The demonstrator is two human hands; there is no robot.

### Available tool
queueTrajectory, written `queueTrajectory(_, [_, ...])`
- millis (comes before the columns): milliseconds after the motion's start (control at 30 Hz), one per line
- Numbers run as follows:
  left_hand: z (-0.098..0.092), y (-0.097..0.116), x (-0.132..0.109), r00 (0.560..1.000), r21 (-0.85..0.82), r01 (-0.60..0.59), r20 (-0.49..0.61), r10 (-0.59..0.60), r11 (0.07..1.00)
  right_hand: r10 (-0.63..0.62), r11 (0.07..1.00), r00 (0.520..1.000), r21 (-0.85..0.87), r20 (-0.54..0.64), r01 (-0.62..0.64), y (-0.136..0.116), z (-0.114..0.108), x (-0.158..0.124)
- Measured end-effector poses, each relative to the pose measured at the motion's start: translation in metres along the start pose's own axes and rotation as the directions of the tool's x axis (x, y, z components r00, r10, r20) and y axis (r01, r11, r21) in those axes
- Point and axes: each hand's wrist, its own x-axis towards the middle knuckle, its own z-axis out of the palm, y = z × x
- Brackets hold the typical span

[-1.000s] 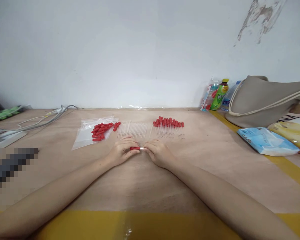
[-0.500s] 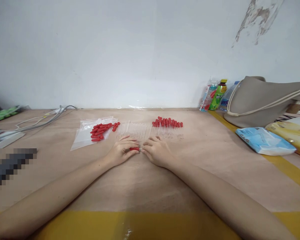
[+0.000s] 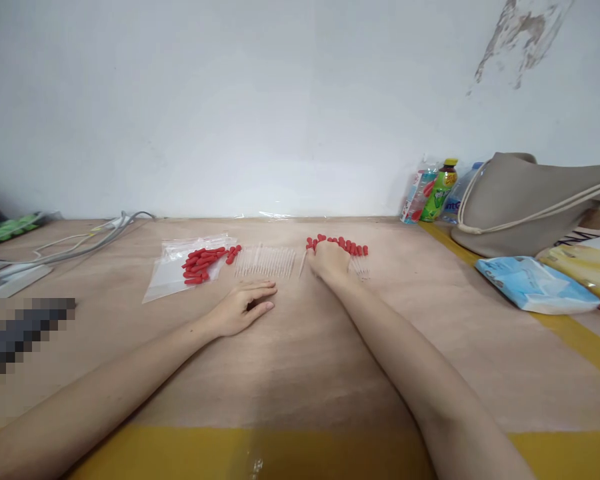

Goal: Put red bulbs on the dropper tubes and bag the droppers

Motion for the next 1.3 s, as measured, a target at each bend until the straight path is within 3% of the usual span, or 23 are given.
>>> queueTrajectory(233, [-0.001,0.001,0.000,1.000,-0.023,0.025,0.009,-0.025,0.999,0.095,0.995,0.995,-0.033,0.023,-0.094,-0.011,0.010,0.009])
queueTrajectory(400, [-0.001,0.001,0.001,1.000,-0.023,0.003,-0.006,-0.003,1.000,0.030,0.998,0.999,-0.050,0.015,-0.029,-0.016,0.008,0.003])
queueTrajectory(600, [-0.002,0.000,0.001,1.000,-0.027,0.010,0.009,-0.009,1.000,-0.039,0.991,0.983,-0.116,0.177,0.060,-0.030,0.007,-0.005])
queueTrajectory(733, [-0.001,0.001,0.000,0.999,-0.022,0.029,0.022,-0.028,0.999,-0.050,0.990,0.977,-0.122,0.205,0.076,-0.032,0.008,-0.009])
queueTrajectory(800, [-0.001,0.000,0.000,0.999,0.009,0.048,-0.015,-0.047,0.999,-0.079,0.987,0.976,-0.121,0.205,0.105,-0.032,0.007,-0.013])
queueTrajectory(867, [-0.001,-0.004,0.000,0.989,0.079,0.100,-0.120,-0.090,0.992,-0.115,0.983,0.974,-0.116,0.196,0.139,-0.030,0.005,-0.021])
queueTrajectory(967, [-0.008,-0.016,0.003,0.913,0.222,0.289,-0.356,-0.199,0.931,-0.171,0.975,0.976,-0.117,0.135,0.187,-0.022,0.001,-0.036])
queueTrajectory(1100, [-0.032,-0.048,0.005,0.745,0.301,0.578,-0.575,-0.339,0.758,-0.256,0.958,0.967,-0.140,-0.020,0.251,-0.001,0.000,-0.060])
queueTrajectory(1233, [-0.057,-0.092,0.001,0.594,0.214,0.765,-0.599,-0.537,0.607,-0.367,0.930,0.904,-0.098,-0.219,0.354,0.019,0.006,-0.072])
queueTrajectory(1300, [-0.062,-0.111,-0.002,0.599,0.143,0.773,-0.487,-0.636,0.618,-0.403,0.914,0.871,-0.078,-0.280,0.398,0.024,0.009,-0.074])
